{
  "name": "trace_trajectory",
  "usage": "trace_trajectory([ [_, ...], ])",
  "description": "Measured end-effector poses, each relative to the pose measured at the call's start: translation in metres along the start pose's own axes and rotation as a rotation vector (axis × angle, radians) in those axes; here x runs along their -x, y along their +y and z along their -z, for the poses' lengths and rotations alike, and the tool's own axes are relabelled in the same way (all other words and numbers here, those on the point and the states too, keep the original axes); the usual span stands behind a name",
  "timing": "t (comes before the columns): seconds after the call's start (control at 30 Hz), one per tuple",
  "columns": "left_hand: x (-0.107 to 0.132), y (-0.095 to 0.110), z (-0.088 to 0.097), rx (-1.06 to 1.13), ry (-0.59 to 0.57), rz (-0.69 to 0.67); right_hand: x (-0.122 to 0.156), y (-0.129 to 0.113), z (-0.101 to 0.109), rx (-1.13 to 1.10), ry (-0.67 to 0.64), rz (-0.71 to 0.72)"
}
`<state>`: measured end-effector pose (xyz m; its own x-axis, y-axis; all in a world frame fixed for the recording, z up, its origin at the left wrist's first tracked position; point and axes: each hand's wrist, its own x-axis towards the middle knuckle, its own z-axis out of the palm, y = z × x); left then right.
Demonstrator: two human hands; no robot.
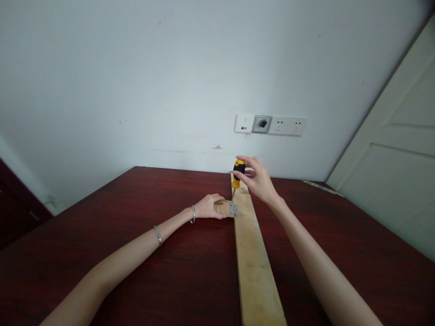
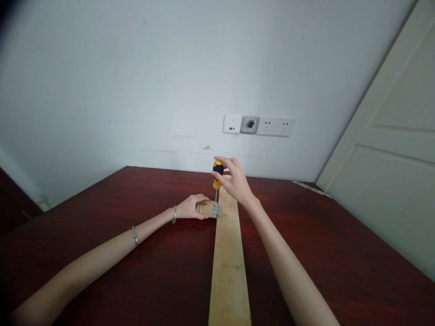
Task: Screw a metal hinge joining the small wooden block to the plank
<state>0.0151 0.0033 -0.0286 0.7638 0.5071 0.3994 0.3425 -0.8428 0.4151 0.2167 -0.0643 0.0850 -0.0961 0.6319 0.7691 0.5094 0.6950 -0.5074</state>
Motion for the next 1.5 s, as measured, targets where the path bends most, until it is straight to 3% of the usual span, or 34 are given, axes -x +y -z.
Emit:
trace_trajectory([
  [0.23, 0.0006, 0.0011, -0.0001, -0.007, 0.012, 0.018, 0.0003, -0.0027, 0.002, -0.07, -0.045, -0.02],
  [0.47, 0.0007, 0.0034, 0.0007, -0.015, 0.006, 0.038, 0.0003, -0.0029, -0.0019, 0.067, -0.03, 0.018],
  [0.7, 0.0012, 0.0028, -0.0006, 0.002, 0.017, 0.04, 0.0, -0.0022, 0.0043, -0.014, -0.144, 0.031],
  [0.9, 0.0016, 0.0014, -0.0017, 0.004, 0.016, 0.054, -0.0005, 0.0016, -0.003, 0.003, -0.01, 0.034],
  [1.17, 0.0011, 0.0025, -0.0013, 0.017, 0.017, 0.042, 0.0018, -0.0023, 0.0014, -0.068, -0.069, -0.006],
  [1.5, 0.0017, 0.0029, -0.0011, 0.034, 0.013, 0.064, -0.0006, 0.0024, -0.0043, 0.042, 0.016, 0.043],
])
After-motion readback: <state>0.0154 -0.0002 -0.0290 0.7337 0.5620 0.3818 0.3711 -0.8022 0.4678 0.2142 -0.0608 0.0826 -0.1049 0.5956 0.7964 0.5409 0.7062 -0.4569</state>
